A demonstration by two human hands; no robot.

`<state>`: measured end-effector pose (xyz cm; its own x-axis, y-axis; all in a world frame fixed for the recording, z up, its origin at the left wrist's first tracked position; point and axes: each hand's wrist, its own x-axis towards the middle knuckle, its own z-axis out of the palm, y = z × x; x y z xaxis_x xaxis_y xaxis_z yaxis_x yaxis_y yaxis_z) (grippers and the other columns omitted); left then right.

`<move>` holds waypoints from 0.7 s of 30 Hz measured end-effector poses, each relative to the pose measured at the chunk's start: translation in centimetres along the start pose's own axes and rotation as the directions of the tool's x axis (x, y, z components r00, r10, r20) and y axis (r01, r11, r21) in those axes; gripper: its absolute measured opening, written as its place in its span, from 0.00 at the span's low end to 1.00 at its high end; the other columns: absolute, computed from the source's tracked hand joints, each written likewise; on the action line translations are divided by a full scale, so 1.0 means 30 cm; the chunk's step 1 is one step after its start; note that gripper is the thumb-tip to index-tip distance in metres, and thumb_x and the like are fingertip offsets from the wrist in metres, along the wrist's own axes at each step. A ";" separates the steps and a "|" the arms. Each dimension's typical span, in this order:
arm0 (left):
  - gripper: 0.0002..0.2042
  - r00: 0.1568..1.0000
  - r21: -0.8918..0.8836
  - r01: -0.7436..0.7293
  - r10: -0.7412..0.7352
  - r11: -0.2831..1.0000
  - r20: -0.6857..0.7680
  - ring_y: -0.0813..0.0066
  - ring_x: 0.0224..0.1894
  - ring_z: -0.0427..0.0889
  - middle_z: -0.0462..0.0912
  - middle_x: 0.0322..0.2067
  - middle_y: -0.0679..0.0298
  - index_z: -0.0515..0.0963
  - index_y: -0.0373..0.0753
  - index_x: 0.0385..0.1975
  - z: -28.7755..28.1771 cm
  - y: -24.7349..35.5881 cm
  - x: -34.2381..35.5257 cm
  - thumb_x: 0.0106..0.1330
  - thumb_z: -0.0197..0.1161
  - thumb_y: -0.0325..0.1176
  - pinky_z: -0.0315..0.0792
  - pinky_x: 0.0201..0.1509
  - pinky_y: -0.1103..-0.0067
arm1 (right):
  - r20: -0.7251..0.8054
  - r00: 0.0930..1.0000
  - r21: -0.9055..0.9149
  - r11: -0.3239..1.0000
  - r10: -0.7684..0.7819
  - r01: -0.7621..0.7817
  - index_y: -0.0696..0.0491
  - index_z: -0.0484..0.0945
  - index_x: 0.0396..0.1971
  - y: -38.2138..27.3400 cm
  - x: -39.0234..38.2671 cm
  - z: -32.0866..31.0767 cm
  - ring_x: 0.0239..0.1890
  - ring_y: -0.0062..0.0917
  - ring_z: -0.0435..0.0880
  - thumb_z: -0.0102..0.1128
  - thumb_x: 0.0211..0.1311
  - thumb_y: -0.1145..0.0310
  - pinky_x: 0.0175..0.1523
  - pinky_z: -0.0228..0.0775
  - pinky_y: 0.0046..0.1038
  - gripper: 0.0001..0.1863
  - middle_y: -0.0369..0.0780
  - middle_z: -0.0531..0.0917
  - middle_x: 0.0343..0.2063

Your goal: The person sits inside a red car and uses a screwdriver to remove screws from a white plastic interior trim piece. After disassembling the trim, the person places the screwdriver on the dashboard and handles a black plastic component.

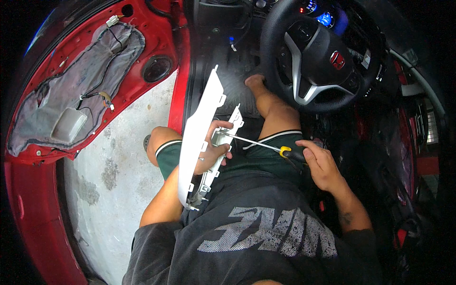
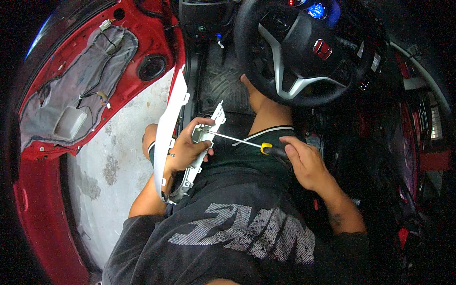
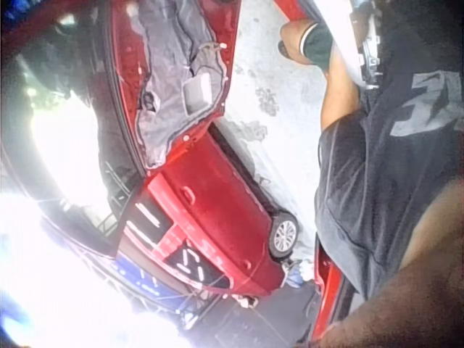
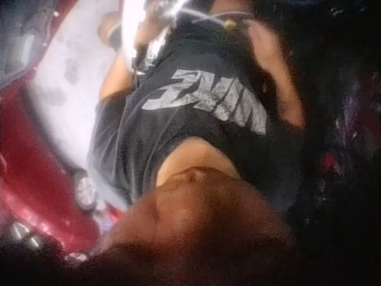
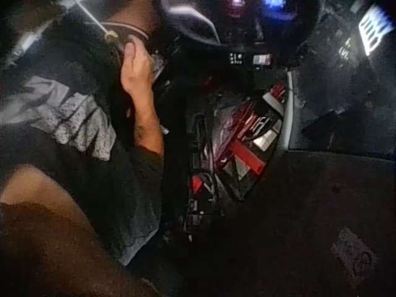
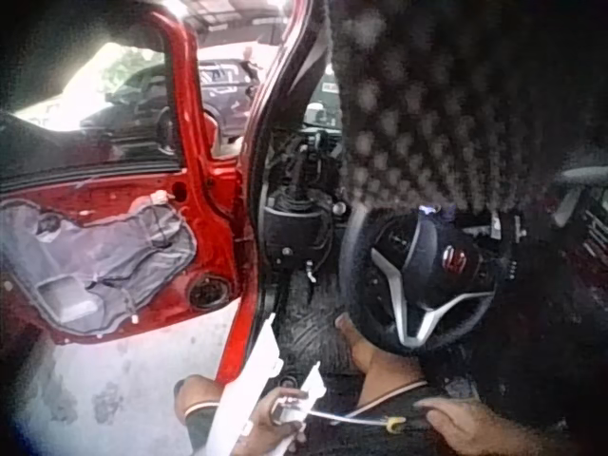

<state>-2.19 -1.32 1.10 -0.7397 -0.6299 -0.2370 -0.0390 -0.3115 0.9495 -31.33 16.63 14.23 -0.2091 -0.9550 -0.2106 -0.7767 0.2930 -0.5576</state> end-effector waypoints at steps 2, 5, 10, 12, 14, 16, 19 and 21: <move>0.24 1.000 0.024 0.003 -0.002 1.000 -0.005 0.77 0.36 0.88 0.81 0.47 0.59 0.69 0.38 0.67 -0.003 -0.005 0.000 0.74 0.59 0.13 0.85 0.33 0.81 | -0.027 0.999 -0.026 0.999 -0.042 0.041 0.59 0.81 0.51 -0.040 -0.009 -0.003 0.48 0.49 0.87 0.71 0.71 0.59 0.52 0.77 0.41 0.20 0.52 0.85 0.43; 0.24 1.000 -0.016 -0.017 0.018 1.000 0.005 0.77 0.36 0.88 0.81 0.46 0.59 0.69 0.38 0.67 0.001 0.020 -0.014 0.74 0.59 0.13 0.85 0.33 0.82 | -0.037 0.992 -0.124 0.986 -0.119 0.114 0.60 0.80 0.55 -0.037 0.001 -0.020 0.46 0.47 0.87 0.67 0.74 0.58 0.52 0.78 0.40 0.21 0.52 0.84 0.42; 0.24 1.000 -0.038 0.001 0.000 0.999 0.028 0.77 0.35 0.87 0.81 0.45 0.59 0.69 0.38 0.68 -0.002 0.013 0.001 0.74 0.59 0.14 0.84 0.32 0.80 | -0.069 0.987 -0.152 0.980 -0.142 0.130 0.59 0.75 0.61 0.029 0.027 -0.040 0.44 0.43 0.87 0.73 0.69 0.55 0.51 0.78 0.40 0.30 0.49 0.83 0.40; 0.25 1.000 -0.062 -0.005 0.007 0.998 0.030 0.77 0.35 0.87 0.81 0.44 0.60 0.68 0.39 0.68 0.001 0.019 -0.005 0.73 0.59 0.14 0.84 0.32 0.80 | -0.038 0.999 -0.047 0.999 -0.028 0.026 0.59 0.76 0.59 -0.022 0.027 -0.048 0.45 0.44 0.88 0.73 0.69 0.56 0.51 0.78 0.40 0.28 0.50 0.84 0.41; 0.25 1.000 -0.036 0.021 -0.021 0.999 -0.003 0.77 0.35 0.87 0.81 0.44 0.60 0.68 0.39 0.68 -0.004 0.006 -0.001 0.73 0.59 0.14 0.85 0.32 0.80 | -0.044 0.996 -0.044 0.996 -0.078 0.076 0.58 0.77 0.57 -0.037 0.028 -0.051 0.45 0.44 0.88 0.74 0.68 0.57 0.52 0.78 0.39 0.27 0.50 0.85 0.41; 0.25 1.000 -0.058 0.020 -0.021 0.998 -0.010 0.76 0.35 0.87 0.81 0.44 0.60 0.68 0.39 0.68 -0.007 0.000 -0.002 0.73 0.59 0.14 0.85 0.32 0.80 | -0.080 0.953 -0.147 0.949 -0.291 0.277 0.57 0.78 0.56 -0.027 0.029 -0.054 0.45 0.44 0.89 0.75 0.67 0.58 0.52 0.79 0.39 0.25 0.49 0.86 0.42; 0.26 1.000 -0.140 -0.010 0.012 0.990 0.016 0.76 0.35 0.87 0.81 0.45 0.60 0.68 0.39 0.68 -0.005 0.010 -0.007 0.73 0.59 0.14 0.85 0.33 0.80 | -0.106 0.972 -0.141 0.971 -0.208 0.192 0.57 0.79 0.53 -0.042 0.032 -0.072 0.45 0.45 0.89 0.76 0.65 0.60 0.52 0.79 0.37 0.23 0.49 0.86 0.41; 0.26 1.000 -0.148 -0.019 0.020 0.989 0.006 0.76 0.35 0.87 0.81 0.46 0.59 0.68 0.39 0.69 -0.003 0.002 -0.003 0.73 0.59 0.14 0.85 0.33 0.80 | -0.108 0.974 -0.205 0.963 -0.200 0.175 0.57 0.81 0.50 -0.048 0.045 -0.087 0.47 0.44 0.90 0.75 0.66 0.60 0.52 0.79 0.36 0.21 0.49 0.86 0.40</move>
<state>-2.06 -1.35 1.17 -0.7442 -0.6317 -0.2170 0.0749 -0.4018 0.9127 -32.05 14.80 16.83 -0.1122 -0.9937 -0.0064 -0.9065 0.1050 -0.4090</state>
